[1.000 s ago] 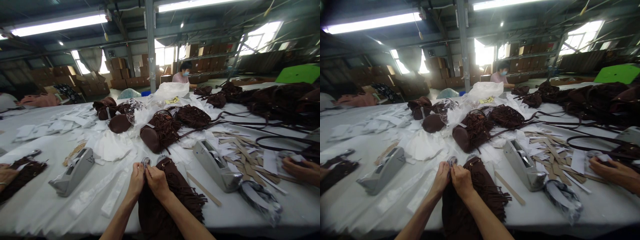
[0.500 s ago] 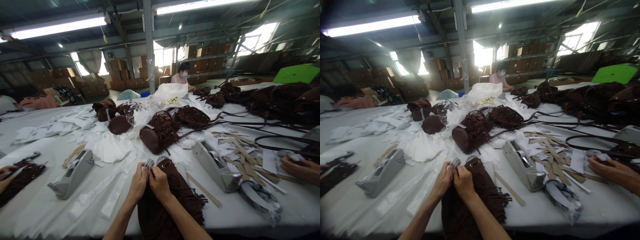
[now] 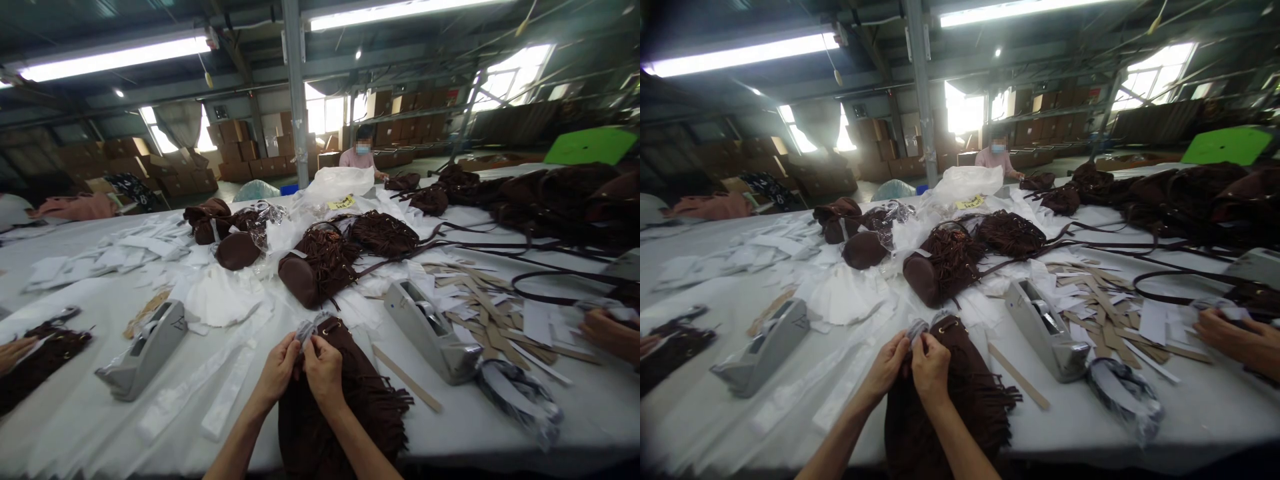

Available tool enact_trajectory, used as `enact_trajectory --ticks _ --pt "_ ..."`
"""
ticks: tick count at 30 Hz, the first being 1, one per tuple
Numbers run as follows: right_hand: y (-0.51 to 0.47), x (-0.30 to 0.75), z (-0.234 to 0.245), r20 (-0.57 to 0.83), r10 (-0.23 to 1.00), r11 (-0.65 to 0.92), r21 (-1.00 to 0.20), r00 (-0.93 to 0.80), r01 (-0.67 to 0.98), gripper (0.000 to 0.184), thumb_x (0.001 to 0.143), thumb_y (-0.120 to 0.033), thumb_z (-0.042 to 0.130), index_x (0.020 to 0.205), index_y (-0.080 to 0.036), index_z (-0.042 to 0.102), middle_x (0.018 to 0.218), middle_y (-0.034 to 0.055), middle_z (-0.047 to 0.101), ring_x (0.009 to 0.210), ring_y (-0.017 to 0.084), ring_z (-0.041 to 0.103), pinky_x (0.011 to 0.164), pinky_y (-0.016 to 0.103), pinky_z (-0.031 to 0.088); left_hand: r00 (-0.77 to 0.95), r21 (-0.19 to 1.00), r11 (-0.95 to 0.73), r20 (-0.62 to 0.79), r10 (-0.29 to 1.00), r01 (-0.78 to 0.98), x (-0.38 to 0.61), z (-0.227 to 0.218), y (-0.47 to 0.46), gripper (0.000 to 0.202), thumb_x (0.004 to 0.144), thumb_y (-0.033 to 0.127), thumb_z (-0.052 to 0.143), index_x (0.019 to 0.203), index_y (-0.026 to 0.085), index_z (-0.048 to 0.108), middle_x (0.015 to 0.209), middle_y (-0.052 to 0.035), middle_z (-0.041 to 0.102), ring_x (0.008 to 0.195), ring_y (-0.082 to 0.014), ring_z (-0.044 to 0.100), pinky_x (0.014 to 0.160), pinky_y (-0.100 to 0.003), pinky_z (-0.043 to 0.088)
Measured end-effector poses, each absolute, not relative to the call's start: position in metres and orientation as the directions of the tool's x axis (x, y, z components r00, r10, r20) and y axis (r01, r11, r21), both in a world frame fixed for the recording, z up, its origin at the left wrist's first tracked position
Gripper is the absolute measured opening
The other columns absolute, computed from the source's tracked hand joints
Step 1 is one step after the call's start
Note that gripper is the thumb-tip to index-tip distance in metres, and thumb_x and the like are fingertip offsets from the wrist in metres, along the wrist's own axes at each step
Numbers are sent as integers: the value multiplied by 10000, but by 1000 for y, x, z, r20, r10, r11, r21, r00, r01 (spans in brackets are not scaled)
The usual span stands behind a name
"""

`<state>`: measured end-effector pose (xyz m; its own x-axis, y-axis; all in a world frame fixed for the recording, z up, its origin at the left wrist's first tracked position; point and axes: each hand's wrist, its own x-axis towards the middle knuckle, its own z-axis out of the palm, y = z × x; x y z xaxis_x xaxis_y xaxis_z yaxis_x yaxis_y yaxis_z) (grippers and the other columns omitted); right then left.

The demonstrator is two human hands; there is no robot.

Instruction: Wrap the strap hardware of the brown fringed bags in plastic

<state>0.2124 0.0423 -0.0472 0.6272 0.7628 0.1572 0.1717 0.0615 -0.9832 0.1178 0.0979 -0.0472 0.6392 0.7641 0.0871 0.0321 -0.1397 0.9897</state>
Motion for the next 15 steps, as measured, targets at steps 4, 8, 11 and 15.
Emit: enact_trajectory --ticks 4,8,11,15 --pt "41 208 -41 33 844 99 -991 536 -94 327 856 -428 492 751 -142 611 447 -56 435 372 103 397 390 216 339 602 963 -248 140 786 101 116 -49 100 402 913 525 407 984 169 580 627 14 517 509 -136 487 479 -250 408" --pt "37 205 -40 152 868 187 -982 474 -29 313 881 -392 482 773 -141 634 547 -23 503 478 108 448 466 211 371 481 930 -318 198 854 181 117 -52 99 382 922 511 382 840 187 567 629 1 532 558 -160 510 561 -284 431" --pt "34 206 -40 303 800 206 -949 518 238 291 891 -352 492 794 -151 679 667 33 599 606 148 543 572 236 425 469 933 -316 204 860 174 119 -53 99 383 921 510 383 797 191 555 670 -9 554 616 -170 535 633 -300 454" --pt "34 210 -42 433 734 185 -868 523 460 289 899 -321 493 822 -173 729 686 62 639 635 174 591 612 261 447 476 970 -218 143 868 106 120 -50 99 401 902 542 419 817 183 575 689 -13 561 615 -170 533 611 -294 458"
